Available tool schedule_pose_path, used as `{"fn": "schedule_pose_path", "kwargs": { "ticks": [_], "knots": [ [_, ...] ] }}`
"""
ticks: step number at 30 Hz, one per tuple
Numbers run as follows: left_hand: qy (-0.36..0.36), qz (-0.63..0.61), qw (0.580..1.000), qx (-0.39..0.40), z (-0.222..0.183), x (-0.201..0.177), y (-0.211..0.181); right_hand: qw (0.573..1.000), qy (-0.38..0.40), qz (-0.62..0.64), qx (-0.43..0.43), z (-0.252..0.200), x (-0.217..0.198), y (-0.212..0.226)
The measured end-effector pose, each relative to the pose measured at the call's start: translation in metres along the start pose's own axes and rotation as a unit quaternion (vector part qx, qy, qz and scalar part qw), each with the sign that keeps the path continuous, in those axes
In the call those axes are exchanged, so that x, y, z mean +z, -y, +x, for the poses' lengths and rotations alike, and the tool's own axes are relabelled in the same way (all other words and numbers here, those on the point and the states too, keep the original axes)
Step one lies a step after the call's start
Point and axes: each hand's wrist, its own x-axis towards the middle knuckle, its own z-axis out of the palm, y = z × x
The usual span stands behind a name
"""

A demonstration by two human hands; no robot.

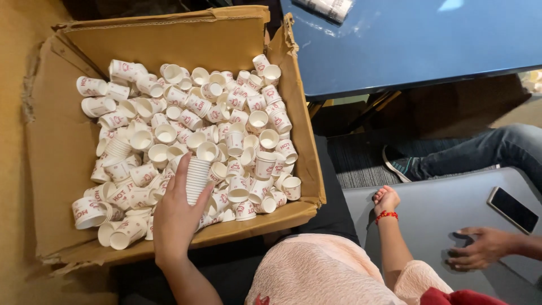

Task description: The recorder is stacking and organizing paper cups from a box and placing them into a plastic sleeve.

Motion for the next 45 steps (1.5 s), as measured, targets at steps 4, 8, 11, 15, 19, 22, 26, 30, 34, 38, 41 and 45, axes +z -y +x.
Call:
{"fn": "schedule_pose_path", "kwargs": {
  "ticks": [4,8,11,15,19,22,26,30,34,38,41,45],
  "knots": [
    [-0.015,0.008,1.000,0.015,0.001,0.001,-0.001,0.999,0.029,-0.022,0.034,0.039,-0.019,-0.014],
    [0.004,0.015,1.000,-0.007,0.003,0.002,0.002,0.999,0.014,-0.018,-0.024,0.017,-0.005,-0.008],
    [0.003,0.026,1.000,-0.001,0.004,0.004,0.003,0.999,0.014,-0.013,-0.028,0.013,-0.010,-0.009],
    [0.015,0.038,0.999,-0.030,0.003,0.001,-0.002,0.997,0.069,0.029,-0.008,0.054,-0.026,-0.022],
    [-0.002,0.040,0.999,-0.007,0.003,0.005,0.004,0.999,0.039,0.004,-0.028,0.029,-0.016,-0.014],
    [-0.004,0.038,0.999,-0.011,0.004,0.004,0.003,0.995,0.066,-0.051,-0.051,0.018,-0.003,-0.010],
    [-0.016,0.005,1.000,-0.017,-0.002,0.004,0.004,0.991,0.113,-0.067,-0.032,-0.026,0.051,0.001],
    [-0.072,-0.040,0.996,0.013,-0.004,0.004,0.009,0.974,0.195,-0.115,-0.023,-0.064,0.104,0.005],
    [-0.126,-0.054,0.988,-0.071,-0.008,-0.003,0.007,0.944,0.261,-0.166,-0.119,-0.124,0.135,0.009],
    [-0.197,-0.069,0.973,-0.099,-0.006,-0.002,0.011,0.850,0.329,-0.166,-0.376,-0.265,0.212,0.005],
    [-0.207,-0.067,0.973,-0.082,-0.006,0.003,0.016,0.761,0.380,-0.135,-0.507,-0.313,0.180,0.063],
    [-0.216,-0.101,0.970,-0.040,-0.008,0.004,0.016,0.531,0.480,-0.112,-0.689,-0.407,0.230,0.120]
  ]
}}
